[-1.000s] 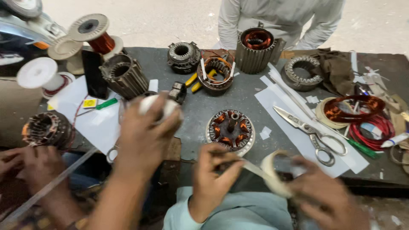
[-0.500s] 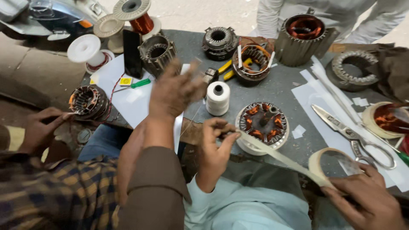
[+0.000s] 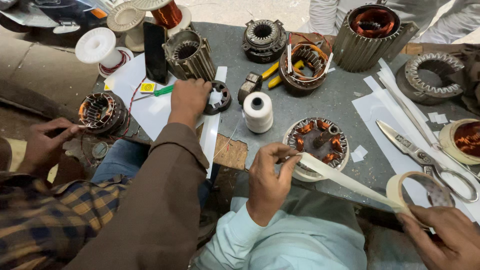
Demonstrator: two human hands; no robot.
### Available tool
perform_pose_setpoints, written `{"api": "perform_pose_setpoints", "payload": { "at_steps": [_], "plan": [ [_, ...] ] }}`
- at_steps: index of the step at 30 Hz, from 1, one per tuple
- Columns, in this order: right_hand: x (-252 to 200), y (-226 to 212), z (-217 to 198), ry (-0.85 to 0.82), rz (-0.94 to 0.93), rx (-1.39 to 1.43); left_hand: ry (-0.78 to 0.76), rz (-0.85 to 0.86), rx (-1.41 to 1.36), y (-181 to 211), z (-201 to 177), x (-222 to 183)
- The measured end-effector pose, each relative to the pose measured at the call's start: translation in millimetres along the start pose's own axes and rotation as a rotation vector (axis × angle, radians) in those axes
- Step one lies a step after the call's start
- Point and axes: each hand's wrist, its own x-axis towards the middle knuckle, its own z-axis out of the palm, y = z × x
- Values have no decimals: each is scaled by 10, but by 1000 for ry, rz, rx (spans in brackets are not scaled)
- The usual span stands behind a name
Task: The person wraps a motor stator with white tape and trims the excess using scissors. They handle the stator, tape roll, and scissors while working at a cluttered table with other motor parts and tools.
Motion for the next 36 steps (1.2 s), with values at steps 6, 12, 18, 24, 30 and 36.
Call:
{"api": "perform_pose_setpoints", "payload": {
  "at_steps": [6, 12, 18, 24, 30, 36],
  "plan": [
    [164, -71, -11, 92, -18, -163, 32, 213, 310, 142, -26, 28],
    [501, -92, 26, 156, -75, -360, -49, 168, 303, 176, -115, 107],
    [868, -192, 3, 223, -159, -351, -101, -17, 157, -18, -97, 83],
    [993, -273, -49, 201, -187, -366, 28, 30, 52, -83, -11, -34],
    [937, -294, -102, 186, -160, -391, -33, 108, 5, -36, 313, -189],
    [1007, -360, -172, 203, -139, -354, 31, 82, -173, -22, 503, -231]
  ]
}}
